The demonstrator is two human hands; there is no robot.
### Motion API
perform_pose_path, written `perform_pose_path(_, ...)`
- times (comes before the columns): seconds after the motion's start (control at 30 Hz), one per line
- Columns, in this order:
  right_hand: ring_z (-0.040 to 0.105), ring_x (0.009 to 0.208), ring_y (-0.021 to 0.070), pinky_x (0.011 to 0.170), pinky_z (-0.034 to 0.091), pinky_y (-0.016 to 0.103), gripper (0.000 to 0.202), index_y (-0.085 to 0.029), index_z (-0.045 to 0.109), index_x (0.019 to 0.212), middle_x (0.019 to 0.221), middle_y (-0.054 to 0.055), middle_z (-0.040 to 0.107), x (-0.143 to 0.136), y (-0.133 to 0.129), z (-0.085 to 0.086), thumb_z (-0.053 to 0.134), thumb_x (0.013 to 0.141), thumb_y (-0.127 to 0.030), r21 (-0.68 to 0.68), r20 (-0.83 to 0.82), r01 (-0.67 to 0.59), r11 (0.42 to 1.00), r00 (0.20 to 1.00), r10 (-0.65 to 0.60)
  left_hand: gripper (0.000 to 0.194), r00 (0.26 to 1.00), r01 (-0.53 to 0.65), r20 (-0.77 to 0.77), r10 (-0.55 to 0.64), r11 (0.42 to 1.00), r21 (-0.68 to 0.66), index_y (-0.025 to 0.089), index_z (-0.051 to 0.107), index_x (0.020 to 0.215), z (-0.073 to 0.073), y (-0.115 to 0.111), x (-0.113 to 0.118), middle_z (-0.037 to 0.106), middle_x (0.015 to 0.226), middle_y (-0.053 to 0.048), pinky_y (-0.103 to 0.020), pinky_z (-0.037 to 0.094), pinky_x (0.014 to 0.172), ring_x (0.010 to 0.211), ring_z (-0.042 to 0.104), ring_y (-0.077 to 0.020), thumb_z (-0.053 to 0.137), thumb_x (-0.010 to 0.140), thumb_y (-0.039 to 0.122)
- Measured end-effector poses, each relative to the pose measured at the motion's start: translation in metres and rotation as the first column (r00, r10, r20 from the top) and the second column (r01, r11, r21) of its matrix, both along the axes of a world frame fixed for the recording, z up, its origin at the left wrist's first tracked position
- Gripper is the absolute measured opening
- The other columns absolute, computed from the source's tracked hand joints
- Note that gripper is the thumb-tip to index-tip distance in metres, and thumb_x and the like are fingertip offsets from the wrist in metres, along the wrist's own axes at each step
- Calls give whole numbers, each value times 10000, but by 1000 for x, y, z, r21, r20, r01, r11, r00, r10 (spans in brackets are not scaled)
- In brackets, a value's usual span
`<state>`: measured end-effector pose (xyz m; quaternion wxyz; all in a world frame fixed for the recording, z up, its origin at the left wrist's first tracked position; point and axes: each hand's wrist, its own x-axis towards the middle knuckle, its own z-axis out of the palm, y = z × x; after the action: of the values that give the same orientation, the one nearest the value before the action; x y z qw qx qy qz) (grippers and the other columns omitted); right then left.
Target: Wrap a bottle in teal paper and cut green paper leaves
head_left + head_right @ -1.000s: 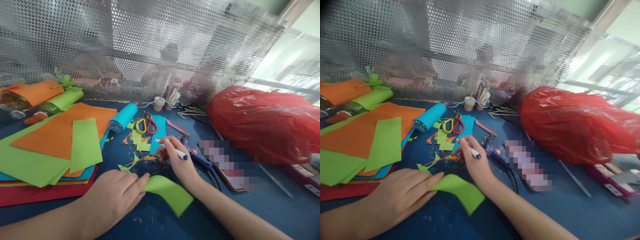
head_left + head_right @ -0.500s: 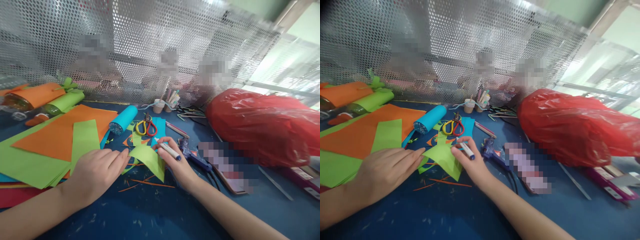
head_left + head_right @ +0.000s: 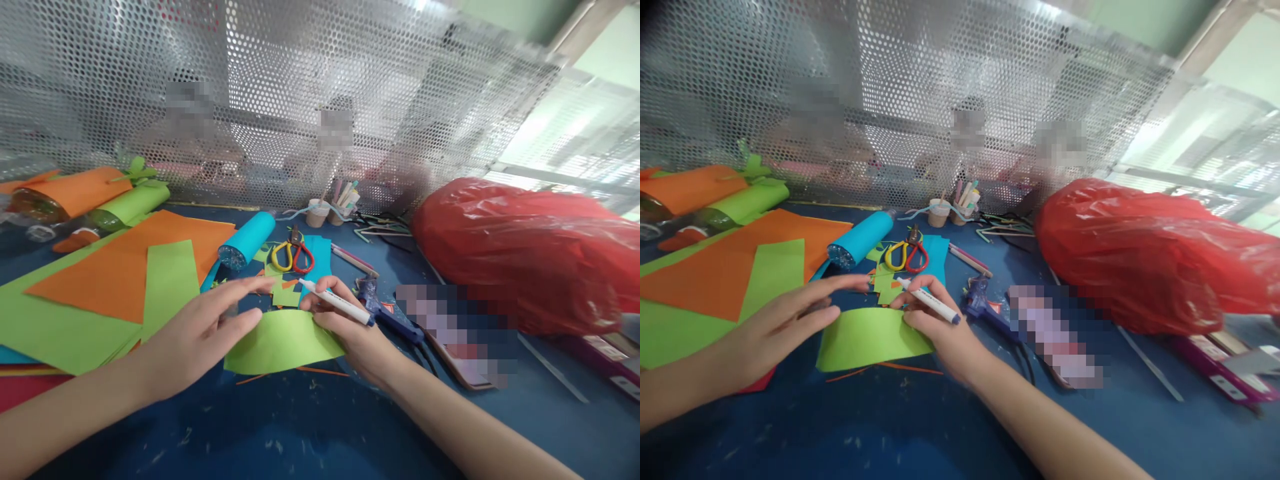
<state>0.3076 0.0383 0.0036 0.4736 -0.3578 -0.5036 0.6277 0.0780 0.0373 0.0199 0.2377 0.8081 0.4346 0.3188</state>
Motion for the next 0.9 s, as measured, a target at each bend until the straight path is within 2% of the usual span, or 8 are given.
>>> perform_pose_path(0.1, 532, 688, 116, 601, 391, 221, 272, -267, 487, 939, 924, -23, 623, -1, 1, -1, 667, 753, -185, -21, -12, 40, 999, 999, -40, 288, 997, 69, 3, -71, 953, -295, 246, 707, 1018, 0, 5, 2, 742, 858, -13, -264, 512, 573, 707, 669, -195, 512, 891, 416)
perform_pose_path(0.2, 533, 714, 110, 616, 405, 217, 271, -272, 497, 954, 982, -23, 616, -1, 3, -4, 688, 768, -224, 17, 33, 208, 978, 977, -208, 239, 983, 175, 128, -129, 859, -481, 210, 715, 821, -1, 8, 5, 680, 674, 15, -240, 452, 576, 612, 594, -147, 554, 865, 382)
perform_pose_path(0.33, 565, 798, 130, 688, 442, 243, 296, -282, 502, 987, 1045, -19, 599, 1, 6, -7, 708, 773, -286, 76, 50, 314, 946, 947, -318, 226, 965, 197, 261, -8, 680, -706, 177, 656, 788, -2, 9, 8, 510, 559, 67, -198, 205, 420, 430, 276, -61, 619, 818, 397)
perform_pose_path(0.47, 547, 744, 122, 628, 424, 230, 250, -278, 499, 950, 1012, -25, 589, 2, 7, -9, 689, 788, -287, 119, 112, 265, 957, 954, -278, 345, 919, 265, 379, 111, 537, -801, 172, 613, 742, -7, 5, 10, 319, 517, 100, -213, 116, 416, 446, 155, -65, 620, 809, 511)
perform_pose_path(0.57, 559, 796, 140, 667, 437, 247, 231, -263, 497, 941, 971, -6, 593, 2, 7, -10, 679, 799, -282, 167, 169, 185, 968, 962, -213, 358, 887, 269, 406, 219, 468, -842, 175, 578, 695, -8, 2, 10, 373, 555, 87, -199, 134, 409, 443, 197, -55, 646, 793, 512)
perform_pose_path(0.63, 571, 850, 157, 718, 456, 274, 232, -258, 496, 947, 967, 4, 592, 2, 7, -11, 677, 805, -289, 206, 210, 140, 968, 960, -184, 279, 897, 294, 400, 189, 420, -858, 178, 613, 741, -8, 1, 10, 464, 584, 74, -178, 207, 420, 449, 313, -50, 697, 769, 442)
perform_pose_path(0.73, 592, 917, 184, 799, 474, 324, 225, -258, 498, 956, 970, 12, 595, 0, 6, -10, 663, 823, -334, 271, 252, 152, 950, 942, -223, 253, 911, 326, 396, 112, 390, -861, 179, 658, 847, -11, 1, 10, 602, 673, 39, -186, 369, 511, 545, 513, -83, 733, 742, 397)
perform_pose_path(0.9, 635, 902, 179, 795, 518, 348, 209, -263, 479, 966, 1056, 17, 587, 0, 7, -9, 552, 894, -446, 286, 226, 333, 899, 888, -401, 299, 899, 323, 418, 128, 451, -832, 210, 606, 964, -16, 2, 11, 624, 650, 59, -188, 393, 499, 485, 517, -75, 708, 769, 413)
